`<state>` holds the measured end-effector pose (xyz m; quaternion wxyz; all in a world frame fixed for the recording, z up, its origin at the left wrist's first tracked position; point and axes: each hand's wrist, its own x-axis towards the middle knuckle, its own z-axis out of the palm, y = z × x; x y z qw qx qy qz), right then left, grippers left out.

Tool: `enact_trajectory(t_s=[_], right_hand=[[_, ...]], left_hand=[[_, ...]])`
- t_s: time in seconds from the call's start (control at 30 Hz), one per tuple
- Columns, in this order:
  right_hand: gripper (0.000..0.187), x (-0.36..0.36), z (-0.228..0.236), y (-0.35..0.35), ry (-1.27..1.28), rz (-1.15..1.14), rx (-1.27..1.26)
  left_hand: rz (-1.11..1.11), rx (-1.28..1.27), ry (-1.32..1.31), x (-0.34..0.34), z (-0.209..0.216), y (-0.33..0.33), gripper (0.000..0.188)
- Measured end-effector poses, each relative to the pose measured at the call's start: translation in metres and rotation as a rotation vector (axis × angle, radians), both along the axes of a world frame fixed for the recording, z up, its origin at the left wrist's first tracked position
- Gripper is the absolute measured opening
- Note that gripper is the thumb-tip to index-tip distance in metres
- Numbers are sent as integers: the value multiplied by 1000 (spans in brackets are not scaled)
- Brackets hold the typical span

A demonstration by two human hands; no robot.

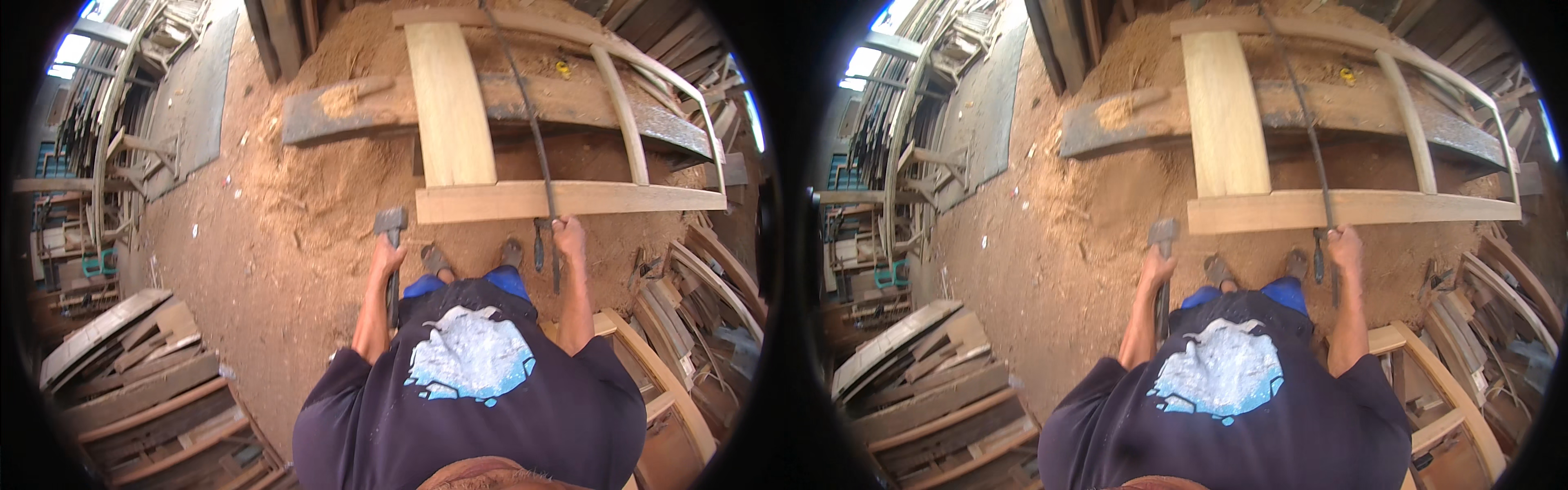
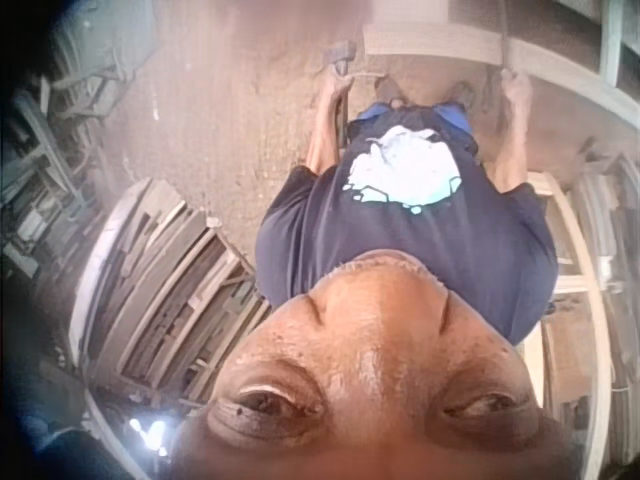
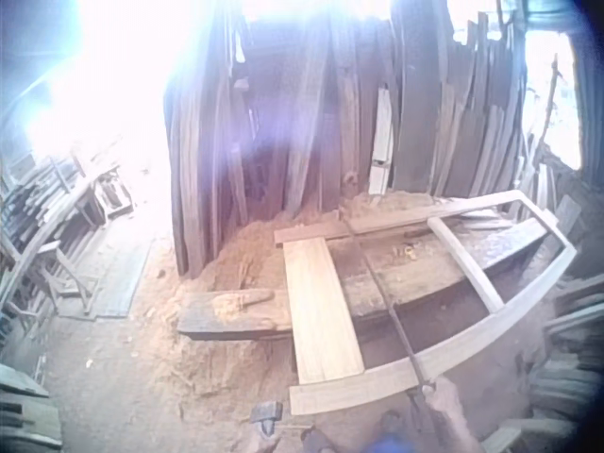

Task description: The person assembles a wooden frame by positioning planks, measuring with a tape measure, and securing joints with a hammer. They repeatedly adjust the frame and strike nails to join the pieces.

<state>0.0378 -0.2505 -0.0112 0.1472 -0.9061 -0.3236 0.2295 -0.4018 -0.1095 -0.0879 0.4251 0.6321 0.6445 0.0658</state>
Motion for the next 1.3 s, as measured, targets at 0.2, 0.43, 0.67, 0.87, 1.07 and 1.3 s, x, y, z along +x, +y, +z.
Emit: enact_trajectory(t_s=[0.2, 0.43, 0.67, 0.87, 1.07, 1.3], right_hand=[[30, -51, 3, 49, 232, 293, 128], [54, -157, 32, 146, 1448, 267, 448], [26, -101, 25, 235, 1361, -124, 846], [22, 10, -7, 316, 914, 8, 612], [14, 57, 8, 382, 1405, -224, 740], [18, 105, -75, 449, 1125, -142, 431]], left_hand=[[66, -100, -114, 14, 63, 14, 43], [-66, 121, -408, 124, 114, 52, 39], [-322, 429, -376, 195, 132, 127, 39], [-112, 576, 114, 222, 31, 250, 51], [61, 408, 358, 270, -51, 303, 73], [189, 326, 404, 300, -40, 311, 69]])
